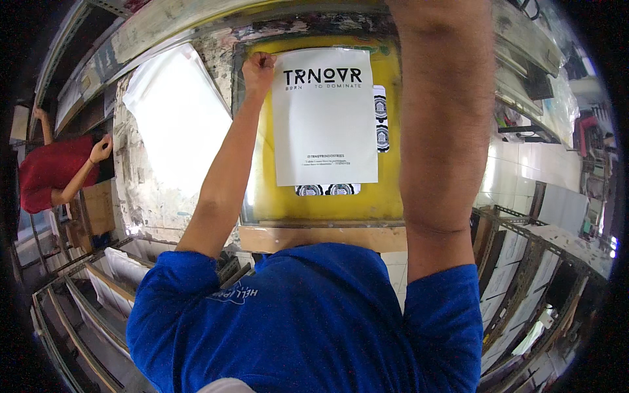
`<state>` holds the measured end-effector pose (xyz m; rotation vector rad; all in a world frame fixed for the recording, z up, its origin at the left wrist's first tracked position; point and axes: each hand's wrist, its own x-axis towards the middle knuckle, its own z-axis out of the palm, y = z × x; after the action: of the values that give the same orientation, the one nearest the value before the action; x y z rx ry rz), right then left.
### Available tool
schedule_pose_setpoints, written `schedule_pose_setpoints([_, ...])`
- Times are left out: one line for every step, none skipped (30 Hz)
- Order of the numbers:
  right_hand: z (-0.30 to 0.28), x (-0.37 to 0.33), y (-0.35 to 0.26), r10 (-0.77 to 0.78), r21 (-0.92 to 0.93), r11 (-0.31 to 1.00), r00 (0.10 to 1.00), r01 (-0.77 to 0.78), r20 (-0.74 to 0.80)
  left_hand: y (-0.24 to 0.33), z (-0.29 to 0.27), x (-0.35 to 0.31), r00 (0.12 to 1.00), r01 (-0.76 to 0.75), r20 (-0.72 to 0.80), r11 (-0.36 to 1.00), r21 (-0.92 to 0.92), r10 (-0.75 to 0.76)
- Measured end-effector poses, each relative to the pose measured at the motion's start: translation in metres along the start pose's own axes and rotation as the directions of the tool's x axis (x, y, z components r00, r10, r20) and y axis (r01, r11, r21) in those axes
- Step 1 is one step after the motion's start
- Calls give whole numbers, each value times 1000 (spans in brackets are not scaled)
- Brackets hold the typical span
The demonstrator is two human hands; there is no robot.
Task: The person performs screen printing by placing a white bag on a yellow platen, lowering a screen frame, and using a squeegee to apply ink; they then lift the frame, remove the printed bag, and stack it to the side, repeating this process several times before pouring liquid onto the screen and wiping it by hand.
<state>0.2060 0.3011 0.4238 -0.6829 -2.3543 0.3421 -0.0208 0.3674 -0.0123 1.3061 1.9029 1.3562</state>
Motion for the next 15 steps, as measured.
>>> schedule_pose_setpoints([2,-3,10,-133,1,991,991,133,-29,8,-4,0,997,-46,-56,998,-35,44])
schedule_pose_setpoints([13,-7,18,-206,-77,977,975,200,-83,23,-9,-4,991,-92,-107,994,-67,84])
schedule_pose_setpoints([13,-4,18,-190,-71,980,980,186,-52,31,-18,-10,978,-134,-170,987,-93,117])
schedule_pose_setpoints([14,-1,18,-173,-67,983,985,171,-22,38,-31,-14,977,-105,-197,987,-120,80])
schedule_pose_setpoints([2,10,11,-70,15,998,993,69,96,40,-52,-17,972,-74,-233,987,-140,40])
schedule_pose_setpoints([3,14,8,-32,40,999,993,28,115,37,-74,-20,963,-49,-268,985,-165,3])
schedule_pose_setpoints([4,17,6,7,64,998,991,-16,137,28,-94,-25,955,-29,-294,979,-202,-33])
schedule_pose_setpoints([8,9,5,4,27,1000,999,-5,40,21,-110,-27,952,-24,-300,968,-251,-55])
schedule_pose_setpoints([5,6,1,15,-21,1000,1000,-15,-15,15,-127,-30,946,29,-301,959,-283,-118])
schedule_pose_setpoints([5,2,0,23,-63,998,997,-27,-69,7,-146,-36,934,85,-305,947,-311,-184])
schedule_pose_setpoints([12,5,4,34,-79,996,997,-39,-63,-4,-175,-53,903,139,-348,937,-321,-253])
schedule_pose_setpoints([18,8,3,70,-79,994,997,-73,-40,-13,-201,-70,865,191,-387,922,-337,-320])
schedule_pose_setpoints([20,10,-2,104,-85,991,994,-105,-20,-26,-227,-85,829,165,-453,917,-364,-329])
schedule_pose_setpoints([16,9,-13,164,-83,983,986,-162,18,-42,-248,-98,792,134,-509,910,-392,-337])
schedule_pose_setpoints([19,8,-16,152,-116,982,988,-151,-4,-59,-271,-112,757,131,-550,907,-399,-351])
